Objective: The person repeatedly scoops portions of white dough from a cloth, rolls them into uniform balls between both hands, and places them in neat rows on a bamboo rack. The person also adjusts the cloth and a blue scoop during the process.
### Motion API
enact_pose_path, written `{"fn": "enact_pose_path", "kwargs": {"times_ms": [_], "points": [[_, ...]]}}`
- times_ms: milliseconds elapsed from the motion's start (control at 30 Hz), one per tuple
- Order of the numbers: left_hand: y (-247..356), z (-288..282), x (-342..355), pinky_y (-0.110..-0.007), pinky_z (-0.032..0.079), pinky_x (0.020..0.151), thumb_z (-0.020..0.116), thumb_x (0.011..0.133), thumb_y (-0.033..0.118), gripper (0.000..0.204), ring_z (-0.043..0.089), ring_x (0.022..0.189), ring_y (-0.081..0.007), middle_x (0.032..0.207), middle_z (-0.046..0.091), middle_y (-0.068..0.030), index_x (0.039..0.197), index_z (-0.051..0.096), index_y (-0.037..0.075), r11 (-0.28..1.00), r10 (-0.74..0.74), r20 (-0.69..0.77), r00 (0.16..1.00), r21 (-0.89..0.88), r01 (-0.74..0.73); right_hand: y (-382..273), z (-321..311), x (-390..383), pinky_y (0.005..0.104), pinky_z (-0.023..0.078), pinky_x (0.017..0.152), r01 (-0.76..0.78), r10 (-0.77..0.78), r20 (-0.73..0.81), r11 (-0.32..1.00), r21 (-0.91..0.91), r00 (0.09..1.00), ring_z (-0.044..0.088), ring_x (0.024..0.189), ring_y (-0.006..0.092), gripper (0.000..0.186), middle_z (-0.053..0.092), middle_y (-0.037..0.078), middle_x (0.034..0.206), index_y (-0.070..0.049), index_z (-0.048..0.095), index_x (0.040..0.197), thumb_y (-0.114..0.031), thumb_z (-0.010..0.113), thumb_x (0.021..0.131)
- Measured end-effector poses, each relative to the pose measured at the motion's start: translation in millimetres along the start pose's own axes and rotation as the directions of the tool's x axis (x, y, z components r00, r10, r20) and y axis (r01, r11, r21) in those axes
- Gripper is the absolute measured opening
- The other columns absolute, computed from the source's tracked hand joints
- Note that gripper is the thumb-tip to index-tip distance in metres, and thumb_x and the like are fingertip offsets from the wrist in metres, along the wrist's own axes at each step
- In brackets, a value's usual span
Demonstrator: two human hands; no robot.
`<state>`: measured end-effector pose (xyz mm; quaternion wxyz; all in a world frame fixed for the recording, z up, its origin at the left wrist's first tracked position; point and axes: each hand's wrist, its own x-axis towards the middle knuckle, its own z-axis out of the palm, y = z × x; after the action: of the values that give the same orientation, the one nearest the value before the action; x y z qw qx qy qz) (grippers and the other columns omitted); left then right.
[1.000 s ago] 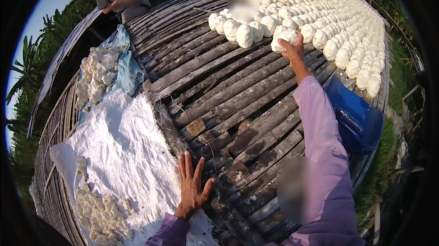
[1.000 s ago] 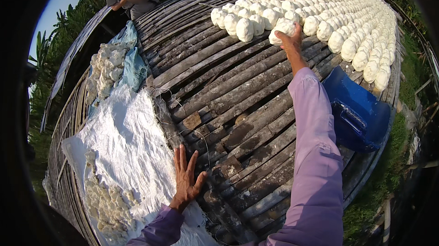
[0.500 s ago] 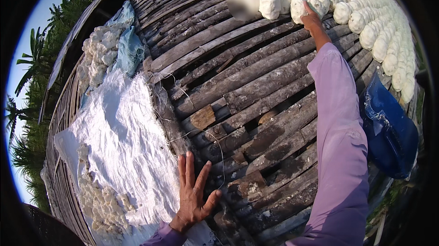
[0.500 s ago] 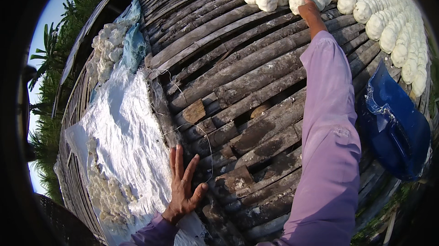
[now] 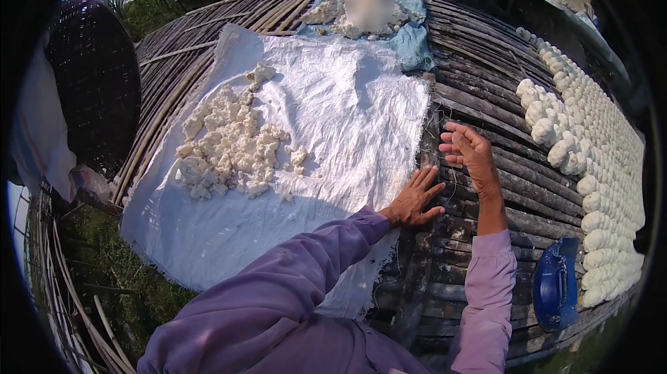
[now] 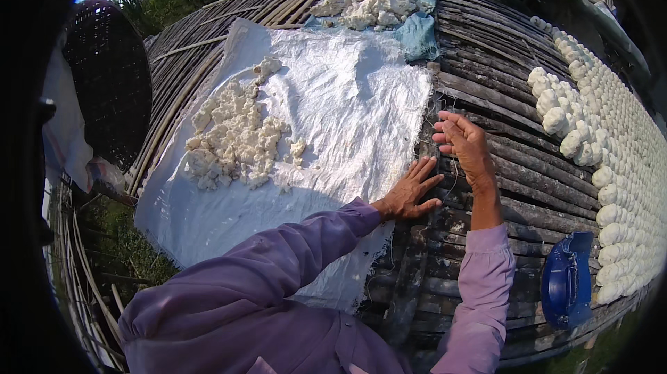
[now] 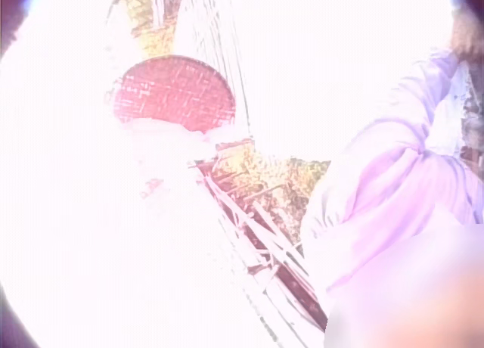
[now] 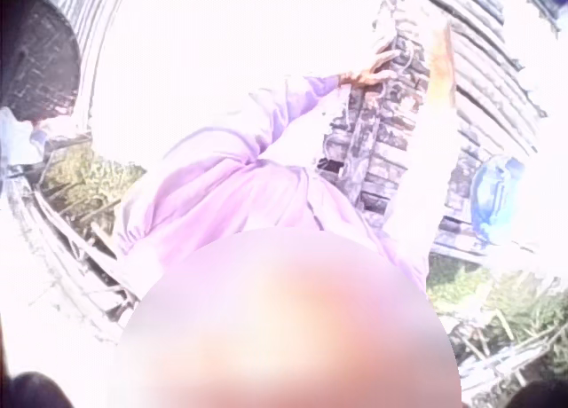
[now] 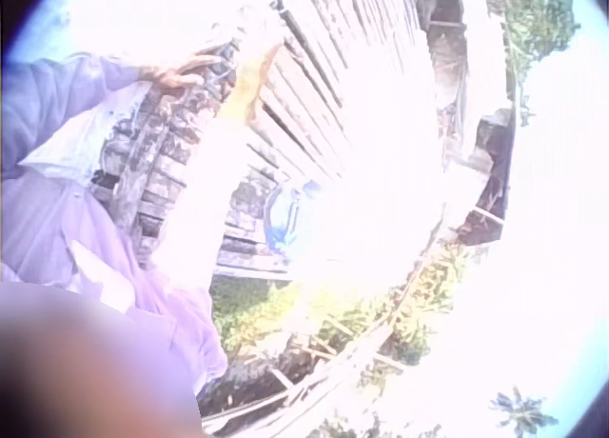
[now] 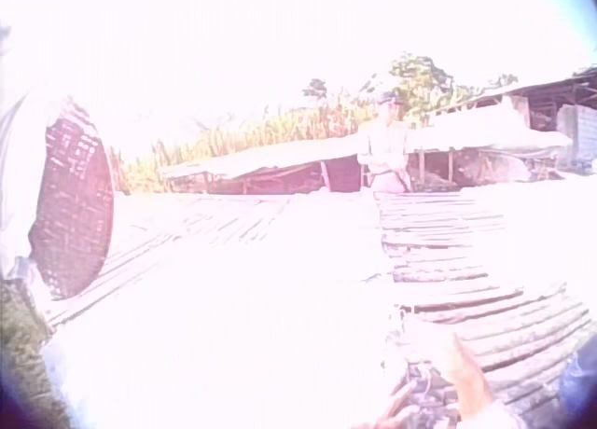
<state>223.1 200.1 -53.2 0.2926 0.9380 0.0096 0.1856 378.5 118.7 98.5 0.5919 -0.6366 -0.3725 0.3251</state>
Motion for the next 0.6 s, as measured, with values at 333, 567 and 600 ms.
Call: {"fn": "enact_pose_path", "kwargs": {"times_ms": [333, 567, 600], "points": [[65.7, -94.3, -175.4, -0.048, 0.041, 0.11, 0.068, 0.091, 0.029, 0.045, 0.048, 0.129, -0.0427, 0.143, 0.049, -0.0211, 0.127, 0.059, 0.004, 0.874, 0.063, -0.131, 0.989, -0.471, -0.118, -11.4, 304.3, 7.0, 0.0394, 0.053, 0.094, 0.07, 0.138, 0.516, 0.93, -0.362, 0.845, 0.064, 0.119, 0.0273, 0.065, 0.066, 0.019, 0.13, -0.007, 0.054, 0.146, -0.054, 0.057, 0.101], [18.9, -231.0, -364.5, -0.053, 0.017, 0.126, 0.064, 0.096, 0.029, 0.059, 0.017, 0.153, -0.0421, 0.16, 0.031, -0.0232, 0.146, 0.048, 0.001, 0.955, -0.294, -0.026, 0.955, -0.038, 0.293, 53.7, 479.2, 82.8, 0.0521, 0.021, 0.123, 0.214, 0.054, 0.337, 0.674, -0.707, 0.94, 0.018, 0.153, 0.0457, 0.109, 0.02, 0.031, 0.163, -0.016, 0.033, 0.16, -0.087, 0.054, 0.08], [12.9, -242.8, -385.6, -0.055, 0.013, 0.126, 0.061, 0.097, 0.036, 0.063, 0.015, 0.154, -0.0428, 0.161, 0.03, -0.0251, 0.149, 0.046, 0.004, 0.94, -0.335, -0.008, 0.942, 0.061, 0.335, 55.7, 499.6, 90.9, 0.0584, 0.015, 0.123, 0.098, 0.126, 0.233, 0.646, -0.757, 0.964, 0.005, 0.155, 0.0455, 0.116, 0.011, 0.021, 0.169, -0.024, 0.03, 0.161, -0.092, 0.057, 0.071]]}}
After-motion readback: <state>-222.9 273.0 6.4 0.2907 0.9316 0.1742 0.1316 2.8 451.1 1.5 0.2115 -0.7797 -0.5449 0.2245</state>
